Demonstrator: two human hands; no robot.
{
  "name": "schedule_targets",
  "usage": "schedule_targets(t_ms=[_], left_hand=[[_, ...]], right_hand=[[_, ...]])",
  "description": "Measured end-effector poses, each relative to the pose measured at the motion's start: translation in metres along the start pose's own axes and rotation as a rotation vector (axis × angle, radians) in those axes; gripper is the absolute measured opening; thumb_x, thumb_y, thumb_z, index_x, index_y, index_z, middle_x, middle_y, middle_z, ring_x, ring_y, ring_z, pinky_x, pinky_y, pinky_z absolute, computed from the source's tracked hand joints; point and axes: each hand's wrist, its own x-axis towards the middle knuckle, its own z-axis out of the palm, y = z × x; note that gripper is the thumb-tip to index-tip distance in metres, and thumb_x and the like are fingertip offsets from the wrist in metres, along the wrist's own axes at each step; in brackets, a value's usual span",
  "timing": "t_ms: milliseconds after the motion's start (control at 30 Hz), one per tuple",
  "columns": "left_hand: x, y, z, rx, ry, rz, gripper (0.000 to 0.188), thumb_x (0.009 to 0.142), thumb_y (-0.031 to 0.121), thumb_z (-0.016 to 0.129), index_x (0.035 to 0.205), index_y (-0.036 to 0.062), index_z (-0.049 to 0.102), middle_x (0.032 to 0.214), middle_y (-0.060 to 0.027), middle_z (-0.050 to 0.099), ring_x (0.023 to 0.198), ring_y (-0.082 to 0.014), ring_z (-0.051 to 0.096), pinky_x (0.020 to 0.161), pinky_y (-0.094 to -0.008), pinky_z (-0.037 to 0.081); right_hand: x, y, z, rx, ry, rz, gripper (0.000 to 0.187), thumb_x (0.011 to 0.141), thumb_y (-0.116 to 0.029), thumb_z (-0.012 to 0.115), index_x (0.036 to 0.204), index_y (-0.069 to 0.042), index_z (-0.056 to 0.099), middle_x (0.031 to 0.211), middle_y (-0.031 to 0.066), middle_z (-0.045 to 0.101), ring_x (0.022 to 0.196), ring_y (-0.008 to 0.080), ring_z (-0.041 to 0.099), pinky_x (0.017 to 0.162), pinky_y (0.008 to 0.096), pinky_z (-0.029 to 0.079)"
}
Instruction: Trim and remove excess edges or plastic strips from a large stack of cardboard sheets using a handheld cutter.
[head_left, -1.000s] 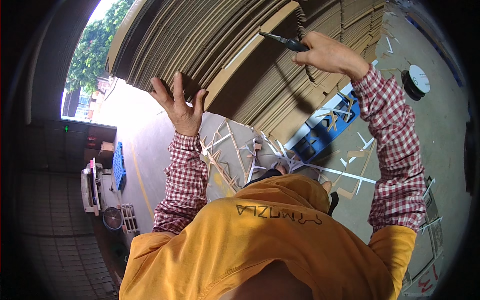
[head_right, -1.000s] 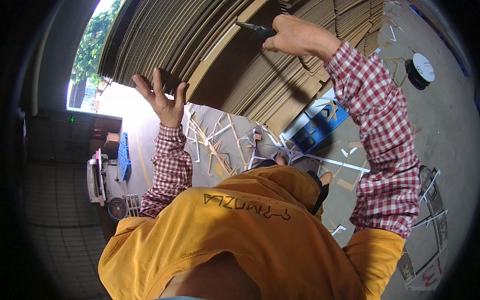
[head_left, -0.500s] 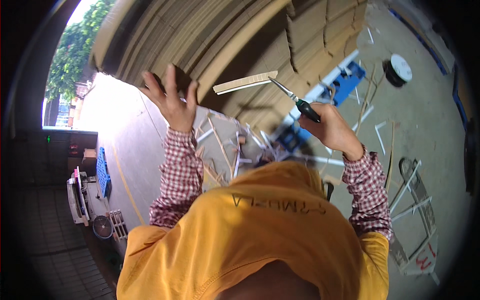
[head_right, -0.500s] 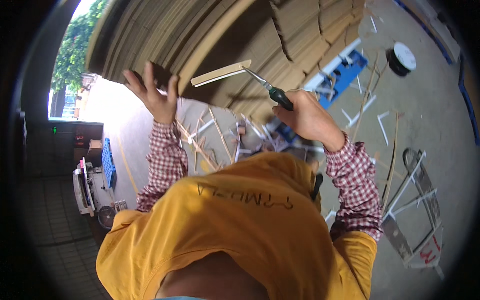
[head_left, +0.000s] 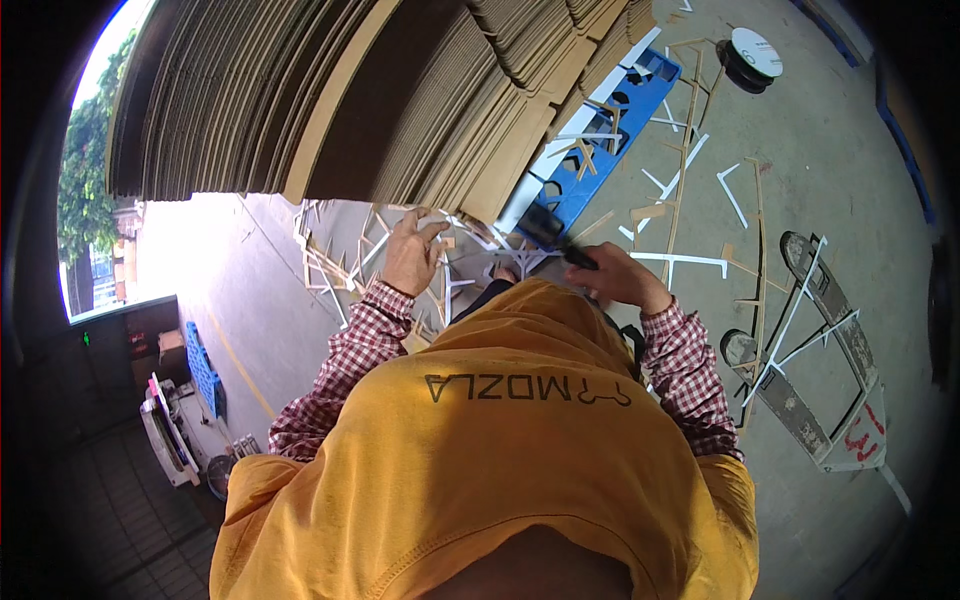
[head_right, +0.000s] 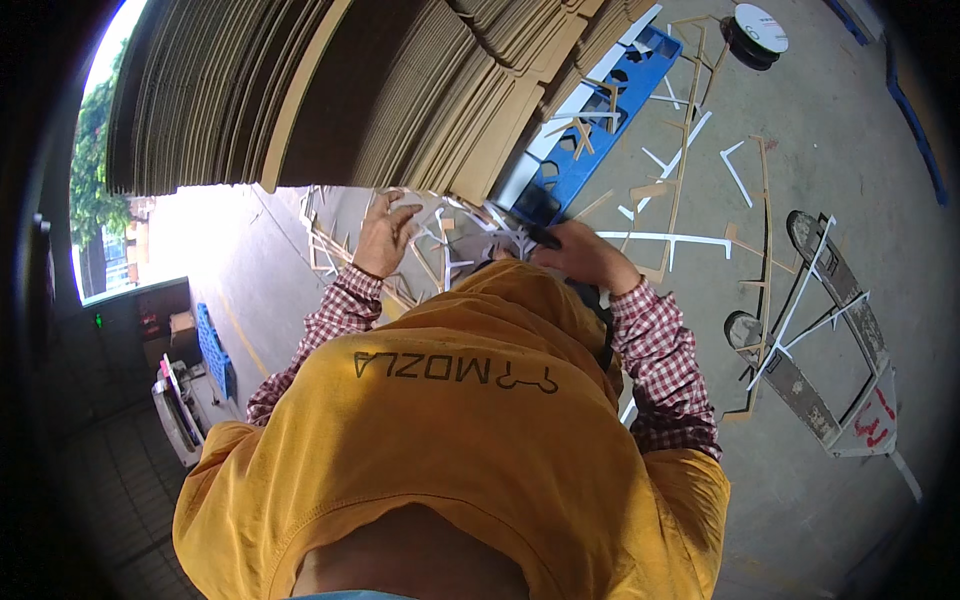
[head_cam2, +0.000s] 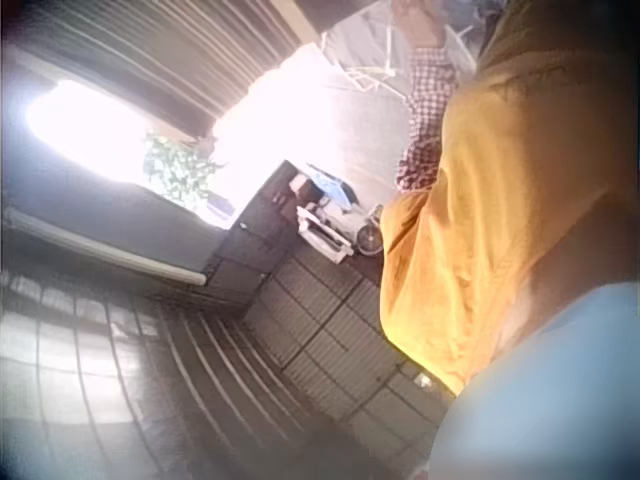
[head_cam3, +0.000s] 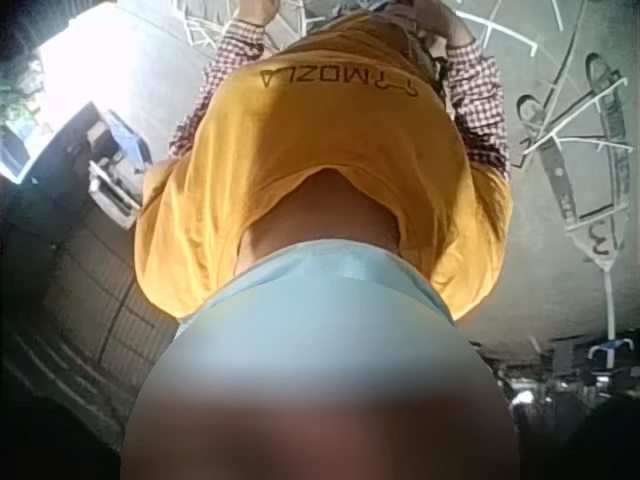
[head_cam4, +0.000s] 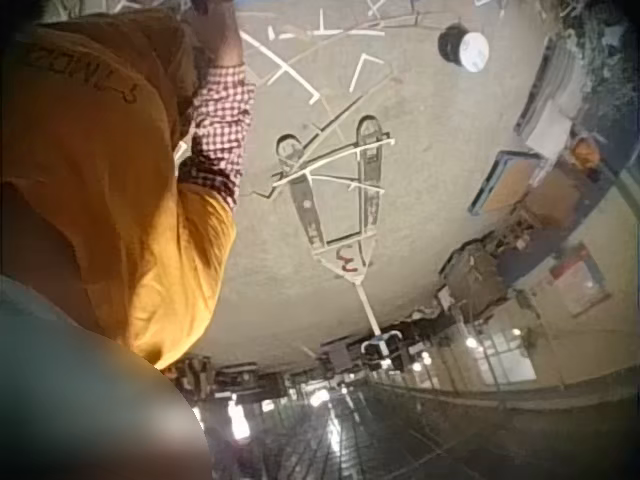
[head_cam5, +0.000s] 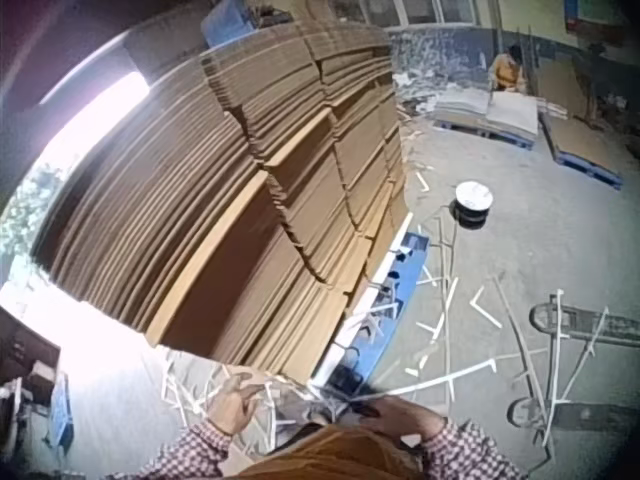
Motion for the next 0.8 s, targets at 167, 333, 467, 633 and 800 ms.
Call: schedule_targets(t_ms=[167,333,467,633,800], left_hand=[[-0.030,-0.045,0.044,-0.014,0.119,-0.051,0.029,0.079,0.019,0.060,0.104,0.0039,0.059,0.104,-0.0196,0.056,0.092,-0.0307,0.057,0.078,-0.0335,0.046],[-0.064,-0.127,0.067,-0.403,0.159,-0.383,0.036,0.087,0.023,0.052,0.115,0.0003,0.051,0.098,-0.0133,0.060,0.085,-0.0200,0.060,0.068,-0.0288,0.047],[-0.091,-0.156,0.060,-0.709,0.311,-0.561,0.040,0.090,0.031,0.046,0.119,0.0036,0.048,0.096,-0.0093,0.060,0.079,-0.0157,0.059,0.067,-0.0278,0.046],[-0.138,-0.214,0.064,-0.865,0.339,-0.712,0.043,0.089,0.038,0.044,0.122,0.0099,0.045,0.095,-0.0048,0.060,0.072,-0.0124,0.058,0.060,-0.0260,0.045],[-0.207,-0.309,0.077,-0.945,0.366,-0.821,0.043,0.088,0.034,0.048,0.122,0.0082,0.045,0.092,-0.0056,0.060,0.068,-0.0118,0.058,0.057,-0.0256,0.047]], right_hand=[[-0.003,0.090,0.027,0.534,0.239,0.110,0.023,0.080,-0.022,0.059,0.085,0.001,0.060,0.068,0.0042,0.058,0.056,0.0104,0.049,0.052,0.0261,0.040],[0.000,0.117,0.035,0.691,0.411,0.295,0.027,0.084,-0.028,0.057,0.098,-0.006,0.062,0.087,-0.0011,0.062,0.075,0.0062,0.052,0.060,0.0203,0.042],[0.008,0.145,0.042,0.598,0.410,0.421,0.030,0.083,-0.033,0.057,0.096,-0.007,0.064,0.086,-0.0029,0.058,0.076,0.0050,0.047,0.054,0.0189,0.037],[0.040,0.146,0.065,0.297,0.573,0.511,0.043,0.079,-0.044,0.057,0.093,-0.004,0.065,0.079,0.0025,0.058,0.067,0.0108,0.049,0.061,0.0235,0.037],[0.080,0.126,0.112,0.298,0.568,0.776,0.050,0.080,-0.051,0.050,0.105,-0.008,0.059,0.109,0.0066,0.054,0.105,0.0264,0.046,0.078,0.0509,0.037]])
